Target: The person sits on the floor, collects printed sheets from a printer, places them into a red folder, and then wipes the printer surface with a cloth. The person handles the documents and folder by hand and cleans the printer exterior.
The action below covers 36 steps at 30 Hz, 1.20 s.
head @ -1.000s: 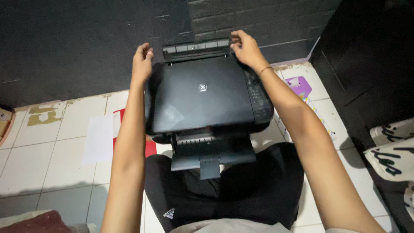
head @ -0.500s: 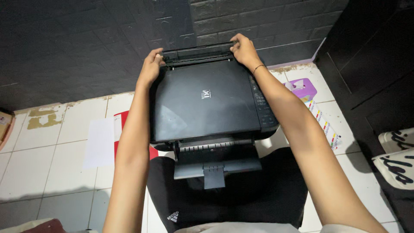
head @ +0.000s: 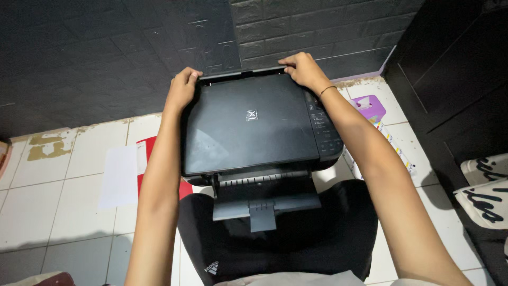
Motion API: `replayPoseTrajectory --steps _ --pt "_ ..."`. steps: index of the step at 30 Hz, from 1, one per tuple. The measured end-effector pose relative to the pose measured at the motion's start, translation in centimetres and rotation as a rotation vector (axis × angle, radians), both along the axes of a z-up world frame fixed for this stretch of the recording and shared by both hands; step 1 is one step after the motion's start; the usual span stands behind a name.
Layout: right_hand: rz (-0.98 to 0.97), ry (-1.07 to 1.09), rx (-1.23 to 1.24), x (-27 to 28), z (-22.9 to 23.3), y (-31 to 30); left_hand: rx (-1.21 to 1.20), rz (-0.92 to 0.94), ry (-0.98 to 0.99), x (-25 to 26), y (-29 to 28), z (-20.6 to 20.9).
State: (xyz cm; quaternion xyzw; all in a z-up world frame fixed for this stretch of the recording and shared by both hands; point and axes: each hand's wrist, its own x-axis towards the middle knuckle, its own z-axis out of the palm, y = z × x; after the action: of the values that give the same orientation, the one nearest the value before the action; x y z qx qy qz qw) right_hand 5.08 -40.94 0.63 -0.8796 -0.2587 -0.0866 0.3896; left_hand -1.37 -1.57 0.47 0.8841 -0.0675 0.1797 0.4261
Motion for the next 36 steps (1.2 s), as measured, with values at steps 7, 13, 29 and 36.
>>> replayPoseTrajectory --steps 7,13,29,36 --pt "0.123 -0.153 -0.084 -1.2 0.0 -0.4 0.230 0.029 0.113 -1.9 0.0 1.7" --pt "0.095 -0.262 -0.141 -1.7 -0.7 -0.4 0.383 -0.019 -0.034 -2.5 0.3 1.3" --pt "0.040 -0.286 -0.193 -2.6 -0.7 -0.3 0.618 -0.019 -0.079 -2.3 0.6 -0.6" --pt "0.098 -0.275 -0.073 -5.0 0.8 -2.0 0.636 -0.073 -0.219 -4.2 -2.9 2.2"
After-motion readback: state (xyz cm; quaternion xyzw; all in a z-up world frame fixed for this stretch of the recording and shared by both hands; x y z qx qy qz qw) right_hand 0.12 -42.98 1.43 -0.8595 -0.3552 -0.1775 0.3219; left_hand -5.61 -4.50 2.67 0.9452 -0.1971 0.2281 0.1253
